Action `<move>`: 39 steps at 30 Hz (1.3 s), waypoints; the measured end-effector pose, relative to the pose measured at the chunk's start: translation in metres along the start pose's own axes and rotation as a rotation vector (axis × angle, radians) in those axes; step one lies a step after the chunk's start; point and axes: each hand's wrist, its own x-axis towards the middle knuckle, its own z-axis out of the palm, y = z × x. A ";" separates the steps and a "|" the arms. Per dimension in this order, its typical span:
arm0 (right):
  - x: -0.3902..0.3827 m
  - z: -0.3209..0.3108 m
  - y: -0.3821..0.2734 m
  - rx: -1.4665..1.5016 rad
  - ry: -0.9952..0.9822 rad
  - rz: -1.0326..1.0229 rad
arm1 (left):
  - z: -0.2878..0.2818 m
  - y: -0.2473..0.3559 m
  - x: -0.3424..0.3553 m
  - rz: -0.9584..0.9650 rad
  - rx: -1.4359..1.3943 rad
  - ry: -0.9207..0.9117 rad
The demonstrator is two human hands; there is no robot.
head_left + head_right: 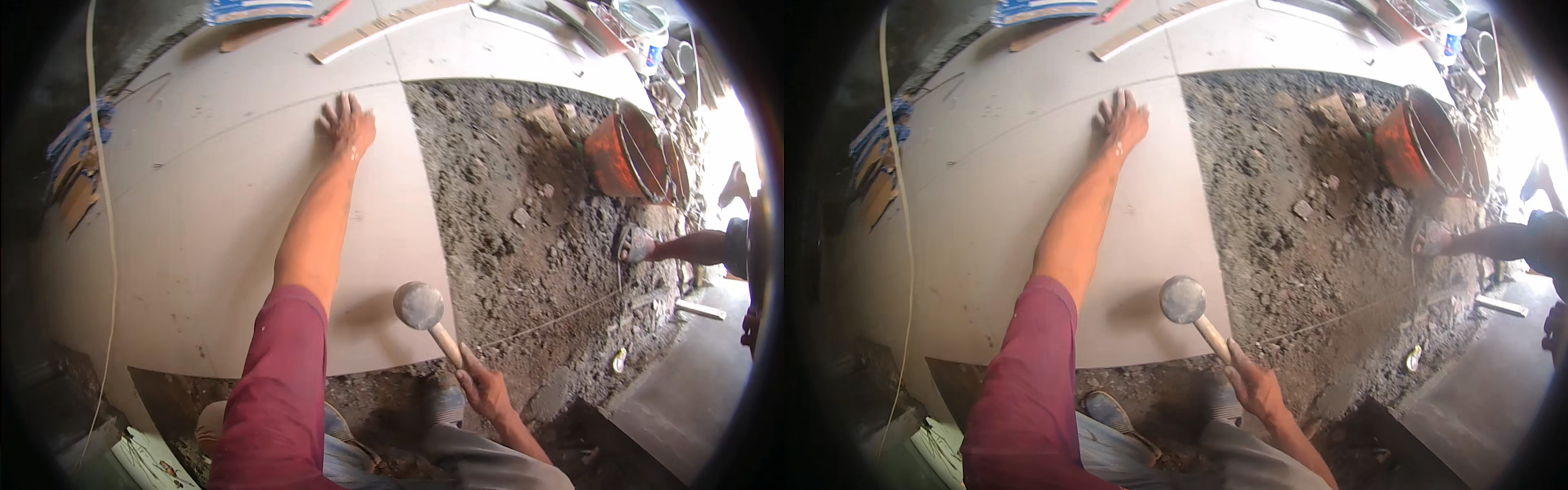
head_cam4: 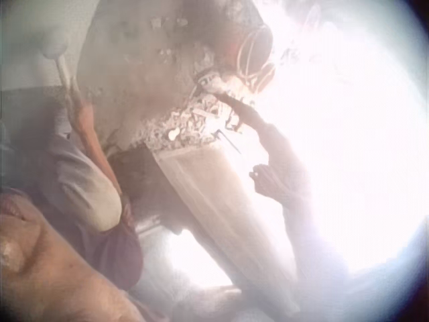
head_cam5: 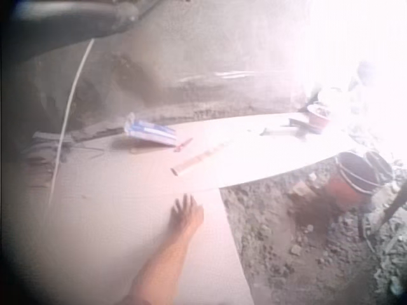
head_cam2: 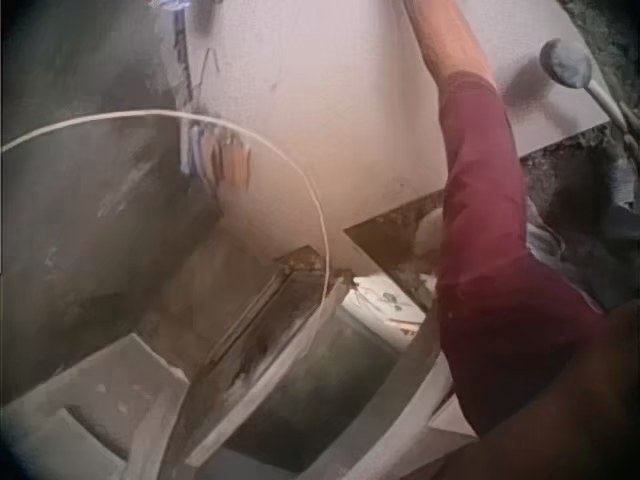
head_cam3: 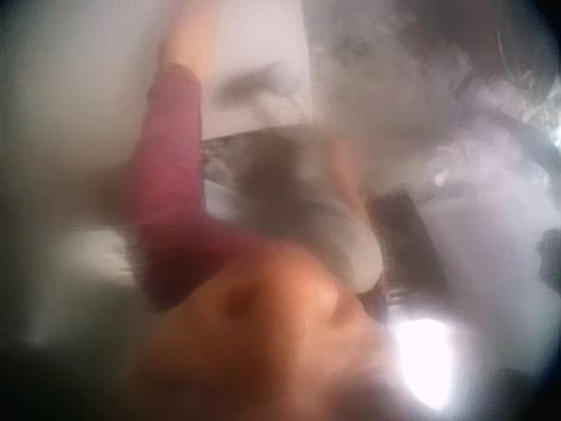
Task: The person places large floor tiles onto a prepared subfloor, aligns them with a string line, and taps them into place with a rubber mallet. The person also wipes tile surfaces with a cloth and briefly uses a utility knife.
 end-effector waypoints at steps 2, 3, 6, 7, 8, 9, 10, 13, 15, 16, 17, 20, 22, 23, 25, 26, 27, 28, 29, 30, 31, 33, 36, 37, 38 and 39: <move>-0.016 -0.001 0.009 0.006 0.024 0.067 | 0.016 0.044 0.022 -0.009 -0.017 0.015; -0.022 0.000 0.011 0.011 0.029 0.131 | 0.021 0.064 0.027 -0.003 -0.040 0.015; -0.030 0.005 0.013 0.032 0.096 0.206 | 0.016 0.112 0.032 0.095 -0.150 -0.136; -0.031 0.006 0.013 0.033 0.118 0.212 | 0.009 0.121 0.030 0.139 -0.187 -0.207; -0.034 0.005 0.010 0.039 0.129 0.253 | 0.002 0.130 0.021 0.109 -0.424 -0.273; -0.035 0.003 0.008 0.030 0.130 0.270 | -0.004 0.133 0.004 0.244 -0.468 -0.164; -0.039 0.000 0.004 0.025 0.152 0.274 | -0.016 0.131 -0.007 0.364 -0.501 -0.063; -0.061 -0.012 -0.007 0.092 0.215 0.297 | -0.067 0.074 -0.070 0.485 -0.436 0.221; -0.092 -0.023 -0.014 0.071 0.265 0.264 | -0.126 -0.001 -0.110 0.348 -0.409 0.096; -0.111 -0.026 -0.017 0.062 0.298 0.226 | -0.163 -0.042 -0.127 0.123 -0.381 -0.078; -0.136 -0.028 -0.018 0.061 0.259 0.348 | -0.203 -0.082 -0.142 0.045 -0.231 -0.114; -0.222 -0.037 -0.013 0.124 0.240 0.423 | -0.316 -0.141 -0.163 -0.160 -0.098 -0.211; -0.287 -0.043 -0.010 0.322 0.249 0.447 | -0.385 -0.132 -0.162 -0.263 -0.132 -0.318; -0.320 -0.048 -0.012 0.376 0.259 0.553 | -0.412 -0.108 -0.155 -0.210 -0.123 -0.356; -0.397 -0.066 -0.026 -0.014 0.157 0.598 | -0.466 -0.048 -0.132 -0.187 -0.168 -0.420; -0.432 -0.069 -0.035 -0.131 0.071 0.634 | -0.493 -0.017 -0.119 -0.159 -0.219 -0.429; -0.467 -0.080 -0.046 -0.331 -0.023 0.643 | -0.522 0.004 -0.116 -0.131 -0.246 -0.338; -0.503 -0.086 -0.060 -0.303 -0.037 0.678 | -0.547 0.024 -0.112 -0.162 -0.224 -0.316; -0.538 -0.092 -0.076 -0.286 -0.011 0.798 | -0.572 0.043 -0.107 -0.246 -0.151 -0.315; -0.575 -0.104 -0.094 -0.379 -0.102 0.731 | -0.594 0.062 -0.106 -0.274 -0.117 -0.310; -0.601 -0.101 -0.112 -0.354 -0.051 0.770 | -0.615 0.071 -0.110 -0.296 -0.157 -0.209; -0.642 -0.102 -0.149 -0.300 0.044 0.804 | -0.656 0.074 -0.112 -0.333 -0.234 -0.258; -0.641 -0.109 -0.192 -0.206 0.050 0.812 | -0.708 0.071 -0.112 -0.394 -0.206 -0.483; -0.631 -0.114 -0.205 -0.184 0.041 0.796 | -0.721 0.070 -0.112 -0.401 -0.186 -0.432; -0.621 -0.118 -0.217 -0.164 0.028 0.777 | -0.732 0.068 -0.118 -0.418 -0.162 -0.389; -0.609 -0.125 -0.229 -0.148 0.016 0.751 | -0.743 0.063 -0.123 -0.439 -0.138 -0.344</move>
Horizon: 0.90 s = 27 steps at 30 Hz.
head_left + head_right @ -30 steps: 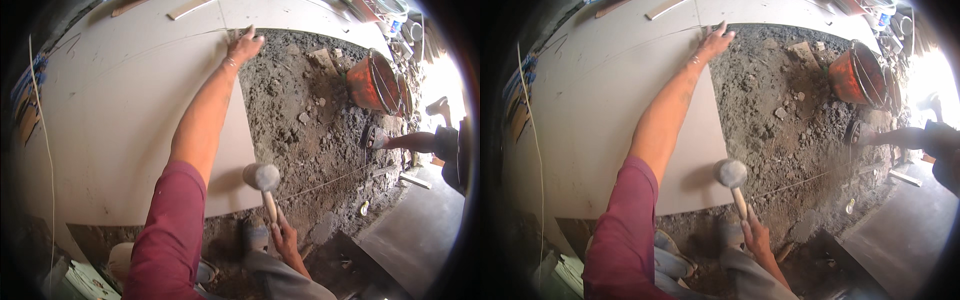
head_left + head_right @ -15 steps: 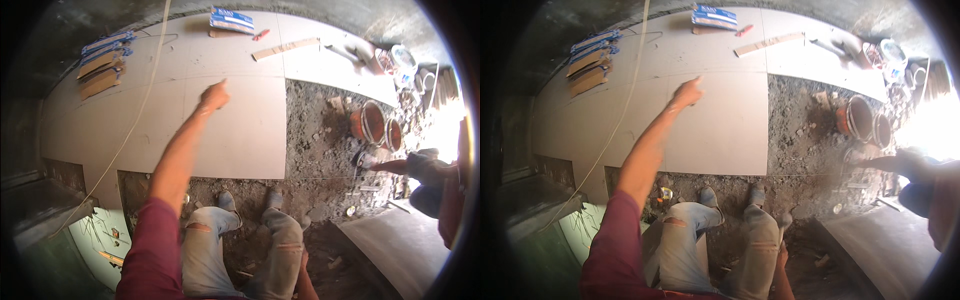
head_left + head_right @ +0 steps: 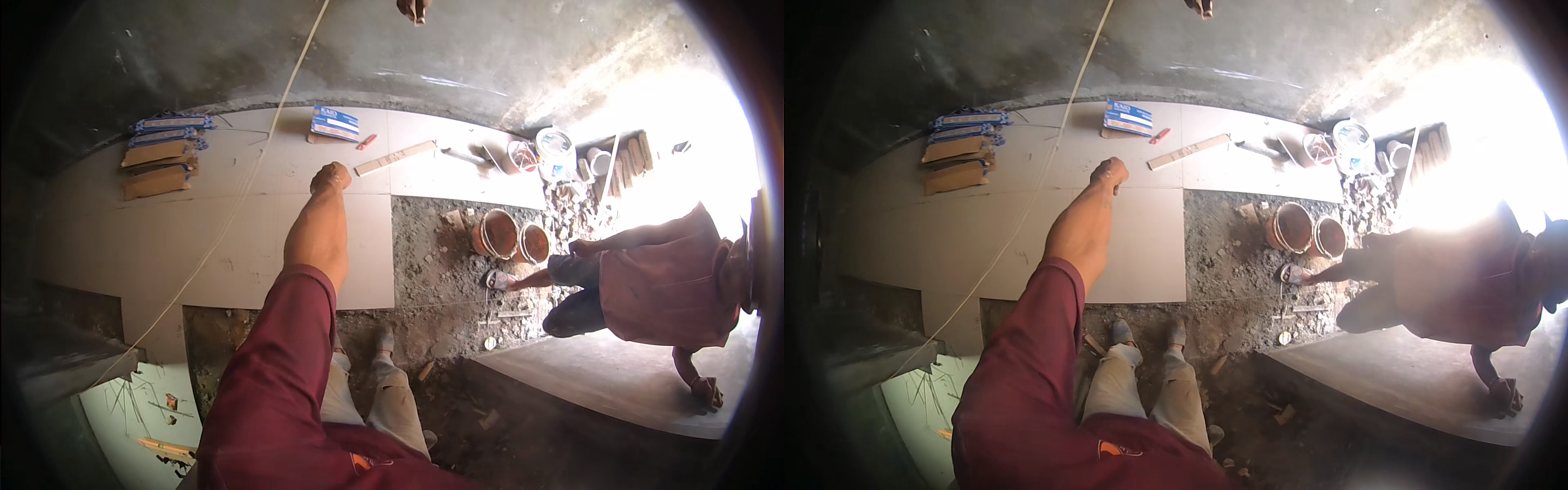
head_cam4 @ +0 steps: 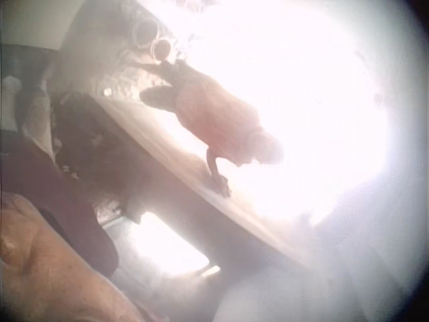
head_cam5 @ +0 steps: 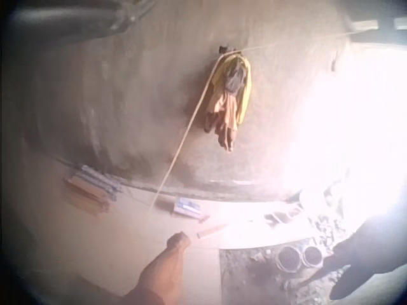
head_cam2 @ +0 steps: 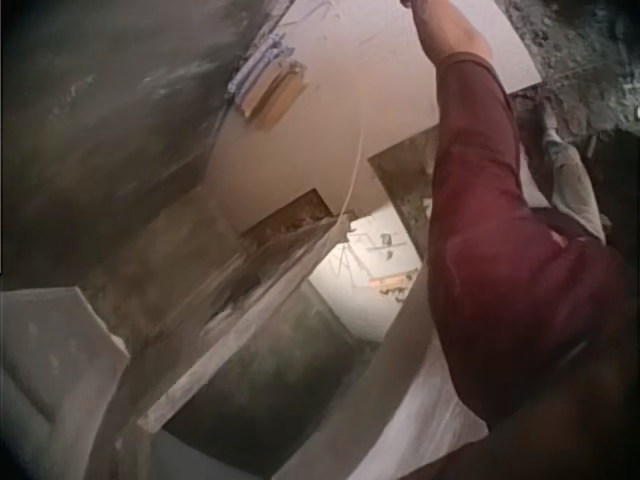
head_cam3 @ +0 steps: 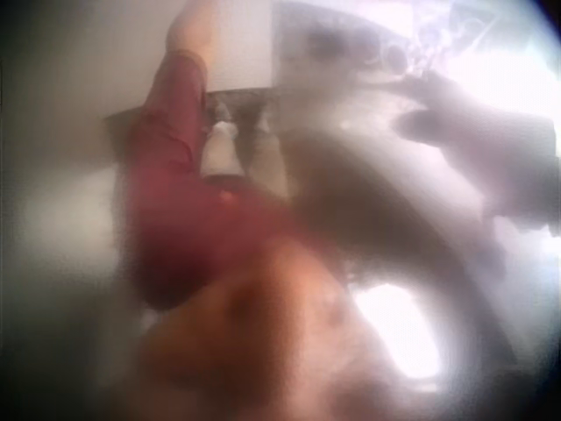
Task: The person places large floor tiles onto a prepared subfloor, aligns them with a string line, and taps them into place with a rubber mallet. The person also wipes tile surfaces with a cloth and briefly uses a utility knife.
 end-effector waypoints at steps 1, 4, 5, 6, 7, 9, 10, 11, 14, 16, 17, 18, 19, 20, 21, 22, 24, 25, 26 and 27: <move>0.001 -0.009 -0.016 0.007 -0.016 -0.033 | -0.007 -0.006 -0.007 -0.008 -0.033 -0.030; 0.007 -0.036 -0.061 0.019 -0.051 -0.146 | -0.018 -0.035 -0.039 -0.005 -0.145 -0.103; 0.009 -0.044 -0.074 0.022 -0.065 -0.184 | -0.012 -0.052 -0.059 0.015 -0.183 -0.127; 0.013 -0.054 -0.085 0.018 -0.074 -0.220 | 0.002 -0.069 -0.085 0.054 -0.164 -0.060; 0.017 -0.063 -0.096 0.013 -0.089 -0.256 | 0.017 -0.089 -0.111 0.091 -0.143 0.012; 0.028 -0.081 -0.113 -0.009 -0.117 -0.323 | 0.059 -0.144 -0.180 0.061 -0.168 -0.050; 0.034 -0.091 -0.119 -0.026 -0.139 -0.347 | 0.084 -0.179 -0.219 -0.039 -0.218 -0.124; 0.041 -0.102 -0.126 -0.053 -0.156 -0.377 | 0.108 -0.217 -0.261 -0.099 -0.177 -0.138; 0.063 -0.134 -0.142 -0.140 -0.211 -0.447 | 0.180 -0.325 -0.386 -0.428 -0.183 -0.244; 0.078 -0.158 -0.153 -0.196 -0.236 -0.483 | 0.220 -0.392 -0.470 -0.449 -0.311 -0.267; 0.084 -0.167 -0.159 -0.226 -0.247 -0.492 | 0.241 -0.416 -0.508 -0.323 -0.075 -0.224; 0.090 -0.177 -0.165 -0.253 -0.259 -0.508 | 0.253 -0.446 -0.544 -0.318 -0.122 -0.314; 0.095 -0.187 -0.170 -0.279 -0.271 -0.522 | 0.264 -0.472 -0.575 -0.315 -0.168 -0.404; 0.100 -0.197 -0.176 -0.304 -0.286 -0.537 | 0.280 -0.482 -0.601 -0.606 -0.573 -0.296; 0.105 -0.205 -0.182 -0.319 -0.302 -0.555 | 0.292 -0.488 -0.616 -0.744 -0.531 -0.426; 0.109 -0.212 -0.187 -0.334 -0.317 -0.570 | 0.303 -0.492 -0.633 -0.724 -0.440 -0.354; 0.118 -0.220 -0.201 -0.362 -0.348 -0.618 | 0.324 -0.489 -0.662 -0.754 -0.598 -0.186; 0.123 -0.221 -0.209 -0.416 -0.363 -0.676 | 0.335 -0.481 -0.675 -0.802 -0.847 -0.080; 0.129 -0.218 -0.216 -0.409 -0.377 -0.632 | 0.348 -0.468 -0.686 -0.809 -0.915 0.037; 0.134 -0.214 -0.223 -0.330 -0.385 -0.525 | 0.359 -0.457 -0.696 -0.724 -0.824 0.143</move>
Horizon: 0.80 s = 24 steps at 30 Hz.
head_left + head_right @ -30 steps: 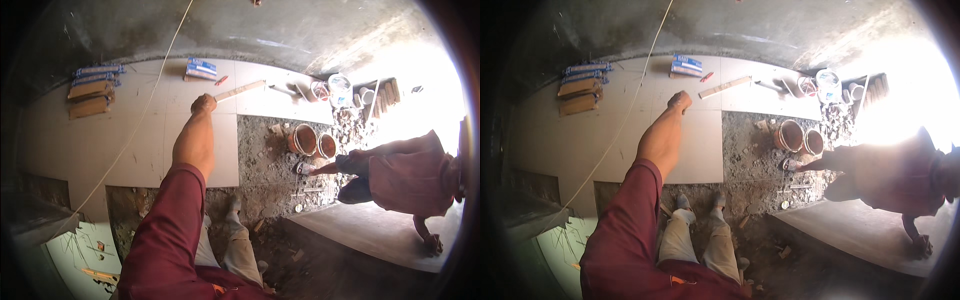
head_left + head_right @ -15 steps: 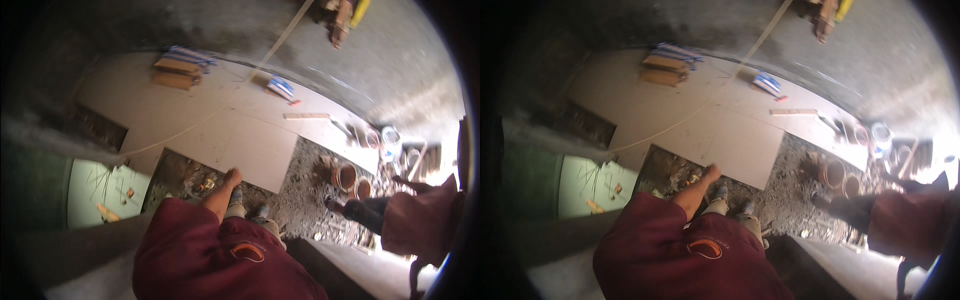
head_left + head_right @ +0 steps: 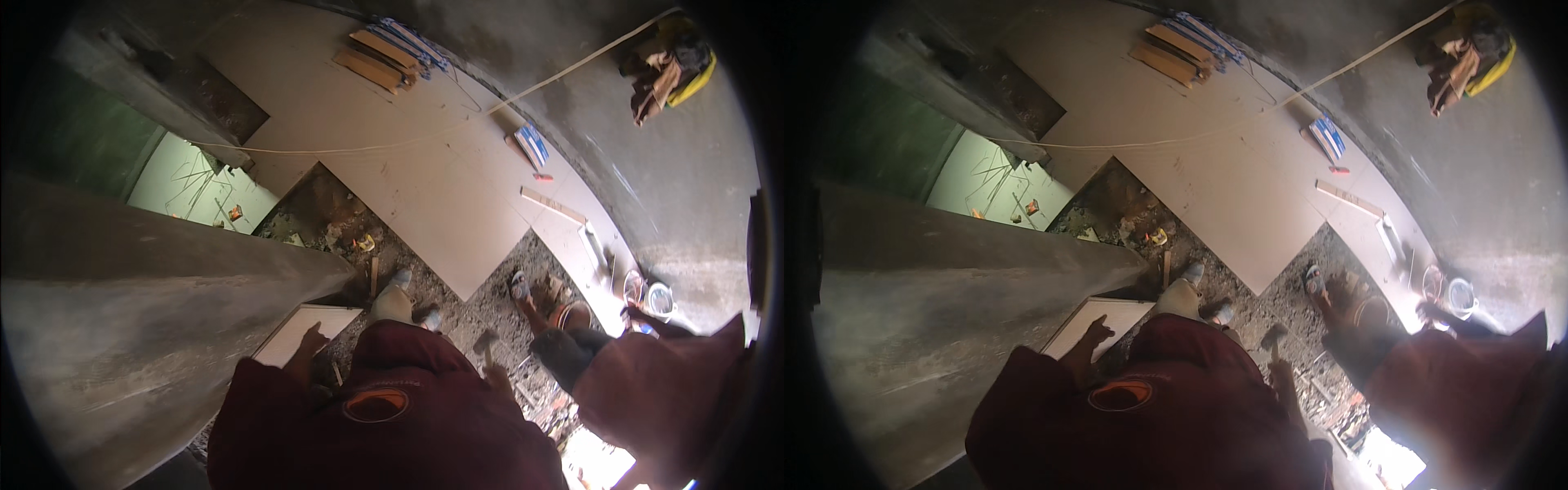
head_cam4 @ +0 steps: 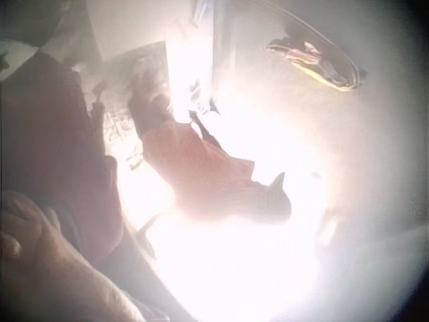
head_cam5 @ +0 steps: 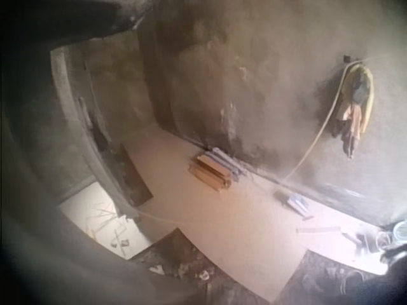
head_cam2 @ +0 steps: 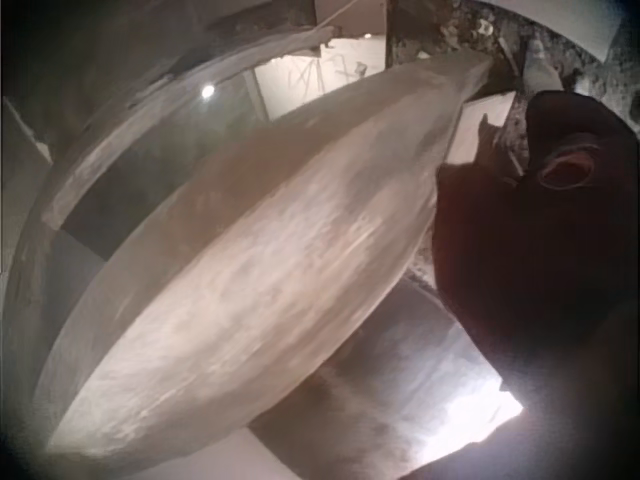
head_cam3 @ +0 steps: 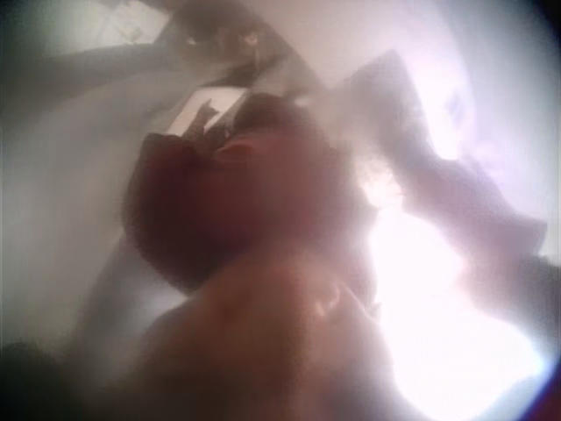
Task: The person places large floor tiles onto a prepared subfloor, aligns them with a string line, and taps them into place with a rubber mallet. The person also wipes tile surfaces with a cloth and briefly uses a utility knife.
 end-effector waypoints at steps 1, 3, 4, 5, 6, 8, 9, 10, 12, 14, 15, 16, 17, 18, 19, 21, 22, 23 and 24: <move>0.011 0.004 -0.005 0.088 0.026 0.075 | 0.017 -0.004 -0.013 0.199 0.209 0.119; 0.028 0.011 -0.012 0.044 0.031 0.072 | 0.036 -0.006 -0.027 0.433 0.575 0.065; 0.035 0.018 -0.016 0.049 0.010 0.084 | 0.042 -0.004 -0.032 0.366 0.624 -0.087; 0.040 0.024 -0.020 0.041 0.000 0.102 | 0.048 -0.001 -0.037 0.332 0.715 -0.229; 0.042 0.033 -0.025 0.053 -0.011 0.088 | 0.051 0.003 -0.040 0.240 0.658 -0.227; 0.042 0.050 -0.035 -0.016 -0.002 0.081 | 0.055 0.015 -0.043 0.161 0.674 -0.262; 0.040 0.058 -0.042 -0.099 0.013 0.095 | 0.055 0.021 -0.042 0.130 0.685 -0.262; 0.036 0.067 -0.047 -0.181 0.042 0.093 | 0.054 0.028 -0.039 0.106 0.703 -0.260; 0.028 0.080 -0.057 -0.299 0.042 0.075 | 0.048 0.045 -0.026 0.082 0.711 -0.254; 0.019 0.089 -0.063 -0.393 0.060 0.046 | 0.035 0.063 0.001 0.111 0.678 -0.254; 0.015 0.092 -0.064 -0.427 0.073 0.026 | 0.025 0.072 0.018 0.153 0.496 -0.254; 0.011 0.094 -0.064 -0.488 0.104 0.006 | 0.015 0.081 0.034 0.138 0.365 -0.276; 0.008 0.096 -0.064 -0.492 0.165 -0.039 | 0.010 0.095 0.056 0.144 0.494 -0.259; 0.005 0.097 -0.065 -0.514 0.234 -0.074 | 0.003 0.105 0.068 0.180 0.375 -0.250; 0.004 0.098 -0.066 -0.534 0.297 -0.093 | 0.003 0.119 0.083 0.081 0.379 -0.209; 0.006 0.101 -0.072 -0.349 0.272 -0.096 | 0.007 0.136 0.092 0.328 0.344 -0.095; 0.010 0.102 -0.077 -0.258 0.231 -0.010 | 0.013 0.147 0.100 0.467 0.322 -0.025; 0.018 0.105 -0.081 -0.244 0.254 -0.074 | 0.023 0.158 0.112 0.402 0.314 -0.072; 0.028 0.108 -0.085 -0.204 0.239 -0.061 | 0.035 0.165 0.121 0.331 0.304 -0.123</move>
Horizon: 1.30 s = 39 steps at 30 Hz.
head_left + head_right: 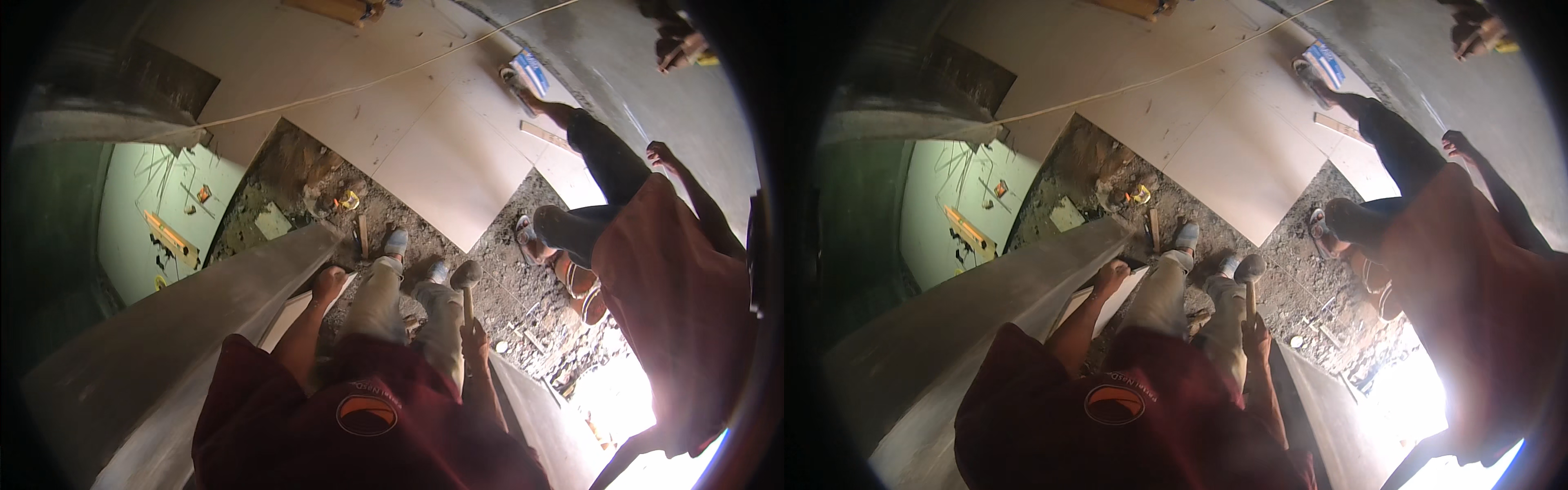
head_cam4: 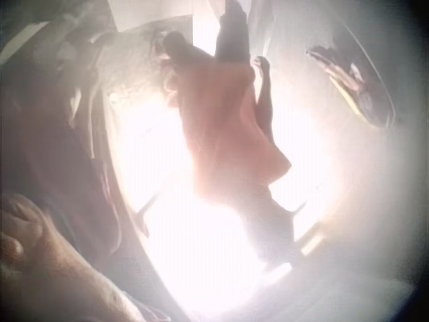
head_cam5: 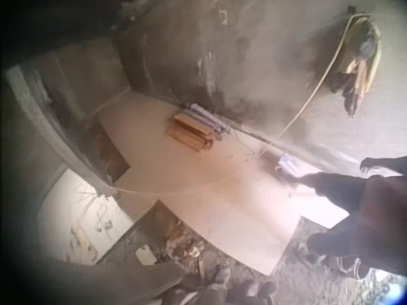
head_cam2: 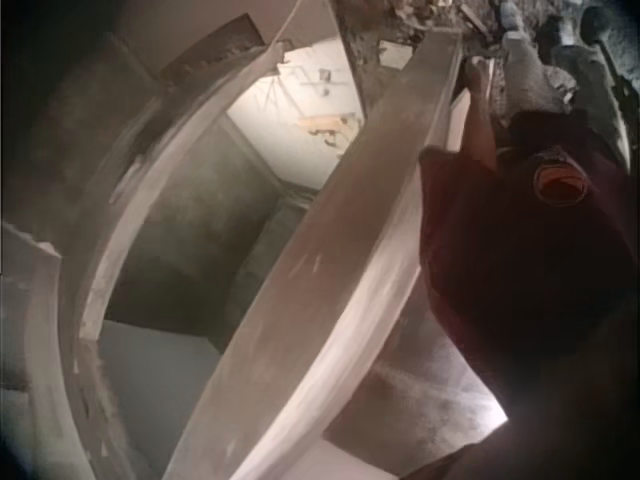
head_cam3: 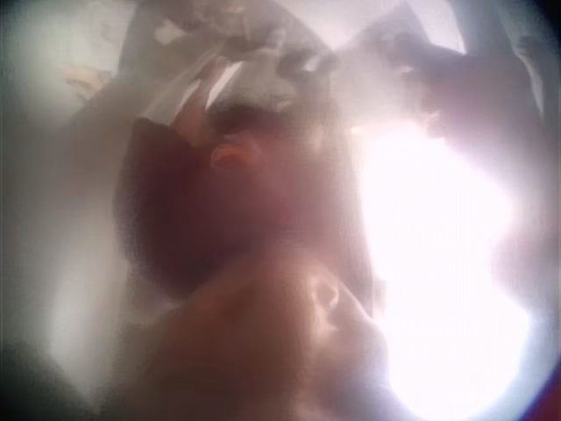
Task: The person places large floor tiles onto a prepared subfloor, aligns them with a string line, and taps them into place with a rubber mallet. The person also wipes tile surfaces with a cloth and briefly uses a utility knife.
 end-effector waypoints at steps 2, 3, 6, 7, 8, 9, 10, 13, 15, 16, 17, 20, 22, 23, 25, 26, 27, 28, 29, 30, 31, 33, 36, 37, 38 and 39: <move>0.030 0.012 -0.004 0.078 -0.021 0.031 | 0.026 0.009 0.033 -0.062 0.035 -0.059; 0.051 0.020 -0.002 0.092 -0.022 0.015 | 0.041 0.010 0.050 -0.060 0.100 -0.066; 0.140 0.058 0.018 -0.037 0.028 -0.192 | 0.088 -0.005 0.133 0.074 0.205 -0.084; 0.170 0.071 0.029 -0.058 -0.033 -0.084 | 0.104 -0.015 0.165 0.151 0.271 -0.055; 0.209 0.086 0.039 -0.223 -0.044 -0.091 | 0.120 -0.024 0.201 0.203 0.312 -0.029; 0.246 0.101 0.049 -0.215 -0.014 -0.260 | 0.138 -0.033 0.237 0.238 0.371 -0.018; 0.283 0.111 0.059 -0.205 0.020 -0.429 | 0.155 -0.043 0.272 0.251 0.425 -0.009; 0.388 0.137 0.073 -0.288 0.049 -0.552 | 0.194 -0.068 0.373 0.263 0.521 0.058; 0.443 0.151 0.075 -0.274 0.075 -0.587 | 0.213 -0.080 0.430 0.239 0.618 0.137; 0.465 0.158 0.075 -0.308 0.099 -0.612 | 0.218 -0.088 0.452 0.209 0.638 0.143; 0.484 0.164 0.074 -0.251 0.151 -0.735 | 0.221 -0.093 0.476 0.192 0.662 0.161; 0.523 0.178 0.075 -0.169 0.036 -0.669 | 0.222 -0.109 0.523 0.265 0.756 0.213; 0.542 0.184 0.076 -0.097 -0.031 -0.644 | 0.216 -0.120 0.541 0.321 0.846 0.165; 0.550 0.187 0.076 -0.074 -0.012 -0.705 | 0.215 -0.126 0.545 0.369 0.848 0.161; 0.565 0.194 0.076 -0.012 -0.005 -0.782 | 0.211 -0.134 0.554 0.401 0.823 0.173; 0.572 0.197 0.075 0.017 -0.003 -0.821 | 0.210 -0.136 0.558 0.409 0.814 0.172; 0.579 0.201 0.075 0.049 -0.001 -0.825 | 0.209 -0.137 0.565 0.443 0.762 0.191; 0.585 0.206 0.075 0.091 -0.011 -0.790 | 0.207 -0.136 0.572 0.474 0.709 0.204; 0.590 0.210 0.076 0.087 0.016 -0.835 | 0.205 -0.136 0.578 0.472 0.662 0.210; 0.594 0.215 0.077 0.098 0.034 -0.840 | 0.202 -0.135 0.584 0.485 0.670 0.251; 0.596 0.219 0.079 0.123 0.042 -0.838 | 0.199 -0.132 0.591 0.468 0.686 0.280; 0.597 0.224 0.085 0.155 0.038 -0.750 | 0.190 -0.128 0.603 0.425 0.695 0.228; 0.591 0.228 0.091 0.187 0.081 -0.682 | 0.174 -0.121 0.617 0.399 0.733 0.130; 0.587 0.226 0.093 0.179 0.078 -0.625 | 0.170 -0.119 0.621 0.413 0.741 0.121; 0.584 0.226 0.092 0.171 0.083 -0.552 | 0.167 -0.118 0.624 0.410 0.745 0.101; 0.581 0.225 0.092 0.149 0.123 -0.602 | 0.166 -0.118 0.626 0.413 0.741 0.083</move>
